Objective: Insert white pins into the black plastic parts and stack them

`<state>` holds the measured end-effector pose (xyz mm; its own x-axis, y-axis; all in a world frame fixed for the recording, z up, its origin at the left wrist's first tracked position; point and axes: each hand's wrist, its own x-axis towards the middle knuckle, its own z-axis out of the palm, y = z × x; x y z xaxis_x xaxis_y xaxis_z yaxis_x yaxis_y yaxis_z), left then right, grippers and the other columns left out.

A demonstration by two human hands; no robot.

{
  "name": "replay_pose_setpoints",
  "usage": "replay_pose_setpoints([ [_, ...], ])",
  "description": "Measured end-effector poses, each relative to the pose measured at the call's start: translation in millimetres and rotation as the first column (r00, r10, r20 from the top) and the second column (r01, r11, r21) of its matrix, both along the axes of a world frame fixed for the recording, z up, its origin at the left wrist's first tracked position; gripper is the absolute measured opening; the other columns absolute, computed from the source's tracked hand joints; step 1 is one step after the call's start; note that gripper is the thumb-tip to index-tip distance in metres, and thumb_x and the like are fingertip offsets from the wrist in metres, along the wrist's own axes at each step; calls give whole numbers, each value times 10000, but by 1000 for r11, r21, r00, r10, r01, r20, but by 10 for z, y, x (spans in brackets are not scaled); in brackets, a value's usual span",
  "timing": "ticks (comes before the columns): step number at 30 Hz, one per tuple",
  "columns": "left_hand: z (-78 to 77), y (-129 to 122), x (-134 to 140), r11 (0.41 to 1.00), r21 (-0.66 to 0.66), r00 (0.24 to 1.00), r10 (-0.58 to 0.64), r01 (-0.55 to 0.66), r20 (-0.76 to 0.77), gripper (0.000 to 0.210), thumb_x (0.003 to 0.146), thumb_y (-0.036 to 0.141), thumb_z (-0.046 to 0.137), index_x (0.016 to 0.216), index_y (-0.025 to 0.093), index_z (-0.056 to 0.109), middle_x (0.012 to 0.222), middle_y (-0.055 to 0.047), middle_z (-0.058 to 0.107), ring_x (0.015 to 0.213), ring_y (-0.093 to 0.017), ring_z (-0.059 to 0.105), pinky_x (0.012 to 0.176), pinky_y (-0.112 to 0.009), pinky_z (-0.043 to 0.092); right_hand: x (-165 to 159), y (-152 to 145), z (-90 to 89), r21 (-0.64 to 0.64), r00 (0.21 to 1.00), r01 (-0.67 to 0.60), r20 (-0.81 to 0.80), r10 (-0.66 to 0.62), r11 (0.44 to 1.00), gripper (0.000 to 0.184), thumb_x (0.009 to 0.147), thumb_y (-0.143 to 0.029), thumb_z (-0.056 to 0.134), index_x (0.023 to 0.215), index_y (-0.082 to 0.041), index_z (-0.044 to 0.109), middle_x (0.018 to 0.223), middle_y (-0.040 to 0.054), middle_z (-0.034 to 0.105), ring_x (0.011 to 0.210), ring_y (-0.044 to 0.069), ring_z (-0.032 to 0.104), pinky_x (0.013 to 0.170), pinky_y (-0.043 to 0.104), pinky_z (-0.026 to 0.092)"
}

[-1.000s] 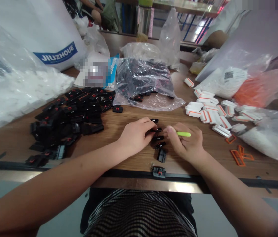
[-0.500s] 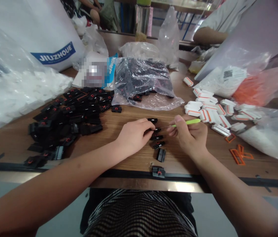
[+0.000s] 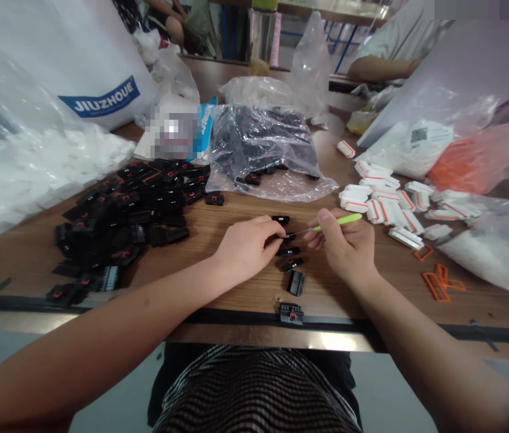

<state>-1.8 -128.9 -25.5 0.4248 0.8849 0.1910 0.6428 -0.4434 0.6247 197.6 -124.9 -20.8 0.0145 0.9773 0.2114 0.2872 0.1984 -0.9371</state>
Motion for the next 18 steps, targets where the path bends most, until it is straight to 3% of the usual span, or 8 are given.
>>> replay_pose_setpoints([
  [6, -3, -13, 4, 1000, 19, 1000, 0, 0, 2, 143, 901, 170, 612, 987, 210, 718, 940, -13, 699, 755, -147, 622, 695, -285, 472, -7, 25, 56, -59, 999, -3, 39, 6, 998, 440, 916, -549, 583, 735, -155, 661, 553, 18, 665, 433, 97, 605, 410, 186, 483],
  [10, -21, -7, 2, 999, 31, 1000, -9, 8, 22, 170, 900, 161, 608, 1010, 217, 725, 942, -14, 701, 765, -147, 631, 713, -286, 486, -14, 2, 58, -15, 994, -31, 100, 33, 999, 424, 942, -520, 564, 757, -153, 671, 584, 25, 679, 459, 102, 624, 440, 198, 501],
  [14, -24, -4, 0, 999, 30, 1000, -12, 11, 23, 172, 896, 161, 610, 1012, 212, 725, 920, -17, 697, 753, -149, 630, 718, -294, 493, -1, -38, 47, 59, 999, 36, 27, -38, 998, 392, 940, -502, 576, 762, -170, 688, 599, 23, 692, 458, 111, 629, 460, 221, 523],
  [18, -8, -11, 0, 1000, 23, 1000, 3, -3, 2, 145, 894, 169, 613, 984, 212, 718, 909, -11, 692, 728, -145, 616, 681, -284, 470, 16, -36, 51, 40, 997, 69, -27, -68, 997, 400, 929, -512, 589, 734, -175, 684, 576, 24, 687, 434, 113, 618, 432, 219, 518],
])
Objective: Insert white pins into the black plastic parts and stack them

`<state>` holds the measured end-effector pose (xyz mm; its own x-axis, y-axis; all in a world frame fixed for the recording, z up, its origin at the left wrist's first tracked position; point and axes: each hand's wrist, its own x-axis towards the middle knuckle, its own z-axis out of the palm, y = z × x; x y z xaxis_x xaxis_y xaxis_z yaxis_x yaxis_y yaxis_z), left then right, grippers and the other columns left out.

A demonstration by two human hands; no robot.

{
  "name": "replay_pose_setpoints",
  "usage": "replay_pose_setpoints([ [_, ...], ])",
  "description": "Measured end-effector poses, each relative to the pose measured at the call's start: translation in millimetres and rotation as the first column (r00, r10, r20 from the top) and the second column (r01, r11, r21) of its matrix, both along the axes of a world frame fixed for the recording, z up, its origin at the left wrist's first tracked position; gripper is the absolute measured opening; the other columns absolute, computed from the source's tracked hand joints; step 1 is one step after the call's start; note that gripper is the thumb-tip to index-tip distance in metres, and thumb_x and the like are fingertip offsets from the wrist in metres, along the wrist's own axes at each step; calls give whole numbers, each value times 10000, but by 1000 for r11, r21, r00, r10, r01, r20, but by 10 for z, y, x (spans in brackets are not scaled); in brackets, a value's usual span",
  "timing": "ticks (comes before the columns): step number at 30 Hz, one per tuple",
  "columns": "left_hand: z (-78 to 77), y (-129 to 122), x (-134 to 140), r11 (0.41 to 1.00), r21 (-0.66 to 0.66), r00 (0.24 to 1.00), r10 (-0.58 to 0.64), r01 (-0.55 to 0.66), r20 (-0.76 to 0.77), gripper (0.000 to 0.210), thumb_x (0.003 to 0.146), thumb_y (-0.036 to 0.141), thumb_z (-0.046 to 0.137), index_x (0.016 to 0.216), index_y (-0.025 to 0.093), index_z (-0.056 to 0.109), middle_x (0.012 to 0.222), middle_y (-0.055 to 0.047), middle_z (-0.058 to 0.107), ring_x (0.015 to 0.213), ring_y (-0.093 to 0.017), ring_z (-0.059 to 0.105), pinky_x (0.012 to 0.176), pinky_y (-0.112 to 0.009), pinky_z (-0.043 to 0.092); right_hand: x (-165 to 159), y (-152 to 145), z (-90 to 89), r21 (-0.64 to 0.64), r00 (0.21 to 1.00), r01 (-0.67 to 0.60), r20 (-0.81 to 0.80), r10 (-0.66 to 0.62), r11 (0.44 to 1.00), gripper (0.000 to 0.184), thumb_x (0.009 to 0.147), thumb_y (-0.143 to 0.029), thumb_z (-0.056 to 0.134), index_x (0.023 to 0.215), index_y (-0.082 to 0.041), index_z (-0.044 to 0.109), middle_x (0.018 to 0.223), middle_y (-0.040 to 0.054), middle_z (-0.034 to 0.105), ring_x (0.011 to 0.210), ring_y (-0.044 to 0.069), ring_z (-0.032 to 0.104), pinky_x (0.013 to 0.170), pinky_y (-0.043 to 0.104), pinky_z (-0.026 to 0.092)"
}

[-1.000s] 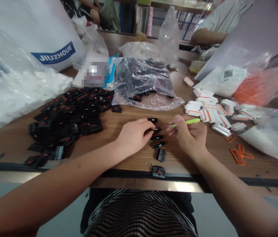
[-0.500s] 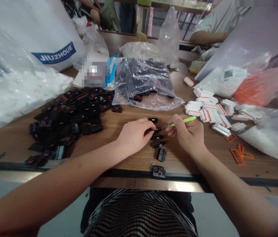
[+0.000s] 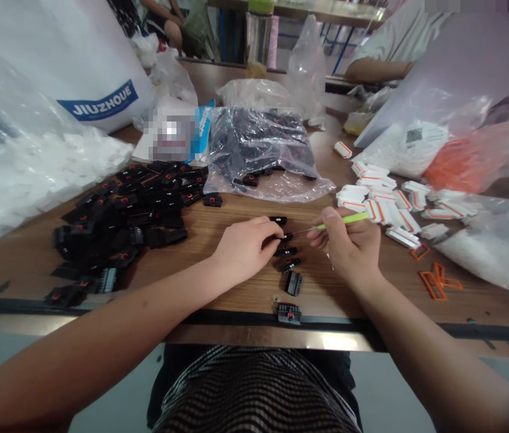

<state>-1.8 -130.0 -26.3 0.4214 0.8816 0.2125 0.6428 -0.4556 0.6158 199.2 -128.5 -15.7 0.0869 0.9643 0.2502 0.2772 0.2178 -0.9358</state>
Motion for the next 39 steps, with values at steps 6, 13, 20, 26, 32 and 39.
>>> replay_pose_setpoints([
  [6, 12, 3, 0, 1000, -7, 1000, 0, 0, 0, 120, 893, 172, 614, 956, 207, 709, 888, -3, 685, 704, -136, 598, 656, -273, 444, 1, 17, -33, -27, 1000, -26, -18, 26, 999, 373, 935, -474, 600, 741, -169, 692, 573, 11, 679, 443, 98, 621, 439, 202, 522],
  [13, 17, 8, 5, 1000, -11, 1000, -5, 5, -9, 124, 892, 166, 612, 959, 207, 708, 902, -6, 691, 739, -147, 612, 683, -284, 452, -10, 17, -64, -8, 999, -29, -24, 29, 1000, 364, 943, -457, 593, 740, -171, 689, 573, 9, 678, 446, 96, 618, 440, 203, 516],
  [20, 30, 8, 3, 999, -39, 1000, 2, -3, -18, 123, 889, 168, 621, 964, 211, 708, 927, -4, 690, 747, -144, 614, 688, -281, 451, -17, 8, -39, -31, 1000, -2, -6, 2, 1000, 380, 933, -486, 595, 744, -168, 682, 572, 11, 680, 444, 96, 614, 452, 207, 521],
  [26, 22, 9, 7, 999, -41, 1000, 6, -7, -17, 121, 885, 163, 626, 956, 206, 715, 907, -4, 686, 724, -139, 602, 665, -282, 437, -13, 16, -59, -33, 1000, -5, -2, 5, 999, 385, 932, -494, 591, 747, -168, 678, 566, 10, 675, 446, 97, 615, 448, 202, 517],
  [32, 4, 13, 6, 1000, -18, 1000, -7, 7, 5, 121, 889, 164, 623, 958, 199, 715, 894, -3, 682, 711, -133, 594, 660, -277, 437, -21, 40, -25, -78, 999, -16, 50, 20, 997, 421, 928, -534, 571, 747, -164, 660, 564, 13, 668, 441, 98, 610, 441, 200, 509],
  [39, 8, 9, 5, 1000, -19, 1000, 0, 0, 4, 119, 884, 162, 627, 951, 200, 717, 868, -3, 681, 697, -134, 591, 653, -275, 432, -29, 17, 15, -44, 986, -61, 153, 67, 997, 416, 959, -500, 536, 757, -163, 672, 578, 19, 670, 462, 101, 622, 457, 204, 494],
])
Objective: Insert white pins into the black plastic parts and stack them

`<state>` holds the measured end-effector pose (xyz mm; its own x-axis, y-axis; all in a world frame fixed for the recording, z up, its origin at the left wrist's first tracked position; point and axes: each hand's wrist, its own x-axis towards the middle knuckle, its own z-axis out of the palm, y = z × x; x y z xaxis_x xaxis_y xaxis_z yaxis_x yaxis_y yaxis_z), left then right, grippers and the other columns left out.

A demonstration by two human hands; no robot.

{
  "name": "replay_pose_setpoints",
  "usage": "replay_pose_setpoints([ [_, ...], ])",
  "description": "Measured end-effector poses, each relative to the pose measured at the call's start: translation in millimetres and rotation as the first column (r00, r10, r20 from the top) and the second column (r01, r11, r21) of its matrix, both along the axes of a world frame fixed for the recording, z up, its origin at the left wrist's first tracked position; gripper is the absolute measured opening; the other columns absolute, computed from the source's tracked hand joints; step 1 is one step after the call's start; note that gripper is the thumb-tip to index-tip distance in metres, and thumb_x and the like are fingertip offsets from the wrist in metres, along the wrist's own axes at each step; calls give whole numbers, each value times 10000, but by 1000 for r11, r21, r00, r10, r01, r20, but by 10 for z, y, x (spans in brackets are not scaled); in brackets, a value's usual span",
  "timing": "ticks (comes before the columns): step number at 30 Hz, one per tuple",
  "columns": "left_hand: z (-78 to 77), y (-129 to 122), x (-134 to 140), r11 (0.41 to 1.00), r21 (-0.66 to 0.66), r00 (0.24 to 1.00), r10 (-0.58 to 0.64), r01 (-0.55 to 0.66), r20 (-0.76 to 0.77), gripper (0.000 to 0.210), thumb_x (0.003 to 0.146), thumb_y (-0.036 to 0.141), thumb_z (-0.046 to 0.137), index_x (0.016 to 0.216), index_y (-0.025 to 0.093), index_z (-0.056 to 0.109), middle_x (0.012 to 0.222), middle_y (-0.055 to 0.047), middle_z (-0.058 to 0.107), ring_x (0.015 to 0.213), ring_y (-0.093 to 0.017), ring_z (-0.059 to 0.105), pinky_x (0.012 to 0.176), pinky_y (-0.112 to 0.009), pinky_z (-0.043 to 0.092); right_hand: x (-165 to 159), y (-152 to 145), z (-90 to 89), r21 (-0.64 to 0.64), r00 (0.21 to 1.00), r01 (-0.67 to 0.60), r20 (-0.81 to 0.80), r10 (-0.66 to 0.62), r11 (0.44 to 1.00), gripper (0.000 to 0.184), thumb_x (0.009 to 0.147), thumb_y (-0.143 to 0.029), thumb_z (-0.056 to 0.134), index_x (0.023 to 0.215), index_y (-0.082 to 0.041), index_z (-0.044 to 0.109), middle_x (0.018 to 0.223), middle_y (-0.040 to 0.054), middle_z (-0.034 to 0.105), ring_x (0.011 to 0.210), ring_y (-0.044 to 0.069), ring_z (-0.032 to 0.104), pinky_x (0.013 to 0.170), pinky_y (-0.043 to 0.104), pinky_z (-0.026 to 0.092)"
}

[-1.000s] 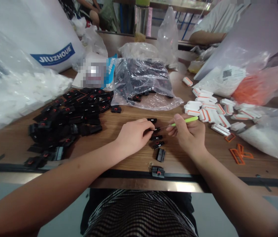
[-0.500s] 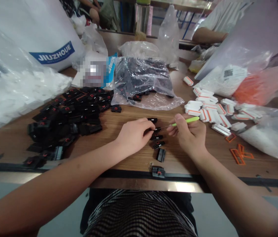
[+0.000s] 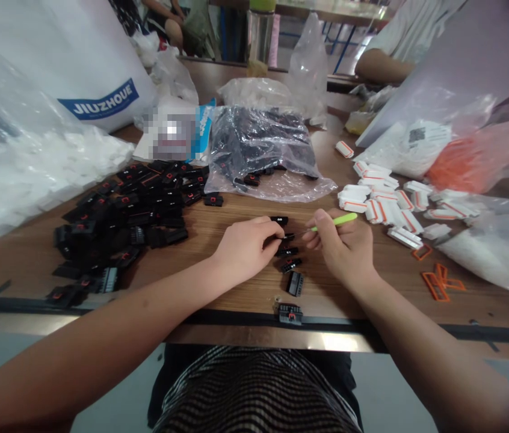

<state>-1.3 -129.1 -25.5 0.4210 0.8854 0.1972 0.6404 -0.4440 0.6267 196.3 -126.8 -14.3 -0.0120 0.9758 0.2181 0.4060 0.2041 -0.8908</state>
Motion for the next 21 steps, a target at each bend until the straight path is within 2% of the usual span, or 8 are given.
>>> replay_pose_setpoints([
  [4, 3, 2, 1, 1000, -3, 1000, 1, -1, 9, 126, 880, 154, 627, 956, 203, 716, 880, -4, 684, 701, -135, 591, 658, -275, 435, -6, -17, -29, 31, 990, 76, -122, -71, 997, 377, 951, -469, 566, 751, -172, 683, 580, 16, 671, 449, 98, 609, 452, 209, 504],
  [7, 15, 1, 5, 1000, -3, 1000, 6, -6, 6, 117, 878, 154, 627, 945, 200, 711, 876, -4, 682, 697, -136, 586, 649, -275, 431, -17, -13, -41, 24, 985, 53, -166, -49, 998, 368, 944, -466, 579, 750, -171, 683, 579, 14, 673, 448, 97, 611, 443, 202, 506],
  [16, 8, 0, 4, 1000, -15, 1000, 24, -24, -4, 99, 866, 169, 644, 947, 205, 688, 871, 5, 675, 695, -137, 581, 649, -280, 435, -14, 11, -68, -11, 992, 35, -124, -36, 999, 405, 942, -505, 566, 752, -161, 661, 568, 10, 667, 442, 89, 604, 449, 194, 503],
  [21, 6, 3, 4, 1000, -17, 1000, 24, -24, 12, 102, 860, 162, 650, 946, 202, 687, 863, 5, 674, 685, -133, 579, 637, -274, 430, -9, 25, -17, -51, 998, 7, -59, -10, 999, 428, 943, -526, 548, 756, -156, 654, 571, 16, 667, 450, 98, 612, 443, 198, 489],
])
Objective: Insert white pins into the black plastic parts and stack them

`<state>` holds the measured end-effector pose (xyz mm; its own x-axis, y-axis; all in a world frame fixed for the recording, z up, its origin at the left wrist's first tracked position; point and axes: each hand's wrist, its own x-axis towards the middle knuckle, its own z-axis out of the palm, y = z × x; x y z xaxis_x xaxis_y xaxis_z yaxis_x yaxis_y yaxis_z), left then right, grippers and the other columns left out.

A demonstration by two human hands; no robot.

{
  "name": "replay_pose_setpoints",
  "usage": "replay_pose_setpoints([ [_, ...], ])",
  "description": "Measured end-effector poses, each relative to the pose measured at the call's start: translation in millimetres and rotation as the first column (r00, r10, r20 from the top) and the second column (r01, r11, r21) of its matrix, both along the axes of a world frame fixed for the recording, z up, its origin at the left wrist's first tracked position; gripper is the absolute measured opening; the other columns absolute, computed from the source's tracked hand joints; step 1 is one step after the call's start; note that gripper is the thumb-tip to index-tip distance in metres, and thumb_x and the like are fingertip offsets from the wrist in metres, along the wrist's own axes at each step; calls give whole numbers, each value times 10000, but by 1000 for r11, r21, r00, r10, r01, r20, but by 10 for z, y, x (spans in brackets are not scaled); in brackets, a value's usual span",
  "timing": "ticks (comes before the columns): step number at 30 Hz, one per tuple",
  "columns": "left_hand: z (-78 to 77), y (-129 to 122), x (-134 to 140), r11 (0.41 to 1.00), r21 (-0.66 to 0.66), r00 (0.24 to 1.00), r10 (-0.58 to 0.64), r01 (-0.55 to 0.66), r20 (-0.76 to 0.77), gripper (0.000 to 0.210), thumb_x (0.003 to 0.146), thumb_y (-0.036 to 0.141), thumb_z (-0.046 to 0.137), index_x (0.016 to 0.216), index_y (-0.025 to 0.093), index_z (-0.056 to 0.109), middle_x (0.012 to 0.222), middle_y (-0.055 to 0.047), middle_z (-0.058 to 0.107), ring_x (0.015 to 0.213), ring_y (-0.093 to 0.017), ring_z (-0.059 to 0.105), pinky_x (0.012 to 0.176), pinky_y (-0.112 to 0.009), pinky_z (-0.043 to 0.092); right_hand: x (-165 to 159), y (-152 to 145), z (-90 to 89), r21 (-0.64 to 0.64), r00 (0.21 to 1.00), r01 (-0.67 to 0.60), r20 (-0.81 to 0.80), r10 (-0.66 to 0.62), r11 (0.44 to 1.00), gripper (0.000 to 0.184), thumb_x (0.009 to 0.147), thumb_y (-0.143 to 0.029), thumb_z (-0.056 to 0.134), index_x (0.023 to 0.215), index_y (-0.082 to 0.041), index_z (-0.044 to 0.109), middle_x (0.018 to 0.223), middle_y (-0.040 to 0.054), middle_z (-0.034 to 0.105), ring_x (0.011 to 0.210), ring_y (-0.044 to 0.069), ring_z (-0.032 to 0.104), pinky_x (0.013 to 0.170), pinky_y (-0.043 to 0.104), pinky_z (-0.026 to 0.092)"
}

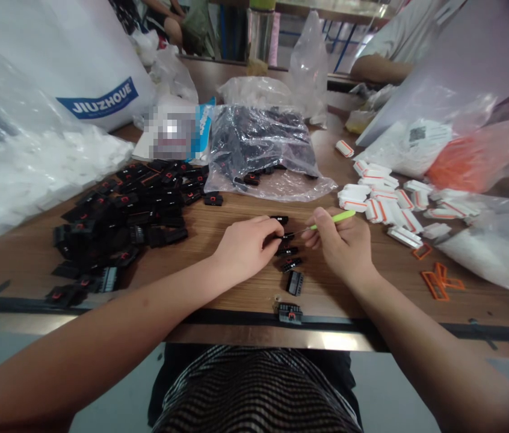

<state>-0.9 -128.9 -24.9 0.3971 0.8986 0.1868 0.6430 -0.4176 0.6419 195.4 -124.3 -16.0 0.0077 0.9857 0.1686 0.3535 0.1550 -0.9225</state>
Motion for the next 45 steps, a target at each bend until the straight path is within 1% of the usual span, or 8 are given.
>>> replay_pose_setpoints([
  [6, -16, 5, 0, 999, 32, 1000, -17, 16, 16, 168, 862, 144, 633, 1006, 199, 698, 876, -4, 683, 701, -137, 594, 665, -276, 464, -19, -61, 40, 65, 992, -55, 114, 47, 996, 412, 962, -502, 534, 771, -168, 682, 609, 22, 681, 495, 108, 637, 489, 222, 504],
  [11, -23, -3, 8, 999, 39, 999, -32, 32, 13, 181, 876, 173, 626, 1025, 203, 722, 845, -7, 675, 684, -136, 595, 703, -296, 493, -1, -44, 74, 64, 992, 104, -82, -99, 993, 384, 927, -544, 575, 737, -227, 679, 588, 36, 682, 447, 136, 606, 446, 276, 513],
  [16, -3, -1, -38, 997, 83, 996, -18, 11, 84, 156, 850, 216, 643, 982, 198, 724, 879, -13, 672, 636, -120, 566, 660, -286, 489, 51, 92, 169, 36, 988, 106, -117, -101, 994, 378, 865, -596, 634, 714, -252, 680, 570, 41, 682, 433, 147, 602, 416, 283, 503],
  [19, -5, 73, -83, 988, 144, 992, 45, -62, 119, 155, 870, 219, 618, 999, 190, 700, 973, -26, 664, 628, -106, 549, 662, -281, 487, 57, 177, 187, 19, 989, 99, -114, -96, 995, 386, 861, -599, 636, 721, -242, 681, 577, 40, 687, 431, 142, 605, 395, 270, 474],
  [21, -24, 145, -94, 984, 151, 993, 82, -94, 85, 210, 874, 214, 630, 1075, 191, 682, 1031, -35, 656, 669, -112, 568, 721, -295, 500, 32, 222, 169, 11, 990, 81, -116, -79, 997, 394, 867, -595, 629, 730, -228, 675, 577, 33, 686, 436, 136, 610, 404, 260, 474],
  [24, -69, 233, -73, 991, 118, 998, 69, -69, 8, 316, 879, 258, 669, 1187, 188, 656, 1044, -37, 662, 723, -133, 595, 752, -307, 501, -33, 263, 112, 13, 990, 56, -132, -54, 998, 421, 872, -597, 618, 734, -201, 656, 566, 18, 678, 434, 114, 606, 421, 232, 474],
  [30, -123, 271, -23, 993, 116, 995, 47, -38, -84, 199, 934, 251, 613, 1107, 233, 710, 957, -12, 694, 788, -165, 623, 687, -288, 462, -91, 278, 7, 11, 988, 53, -143, -51, 999, 482, 872, -627, 591, 768, -163, 664, 573, 20, 679, 452, 109, 618, 440, 212, 476],
  [45, -120, 250, -11, 993, 104, 992, 75, -64, -98, 196, 925, 268, 614, 1088, 236, 718, 927, -17, 695, 789, -172, 627, 690, -293, 461, -110, 279, -36, 4, 987, 33, -156, -32, 999, 449, 875, -595, 609, 762, -164, 662, 571, 21, 684, 446, 106, 617, 446, 211, 494],
])
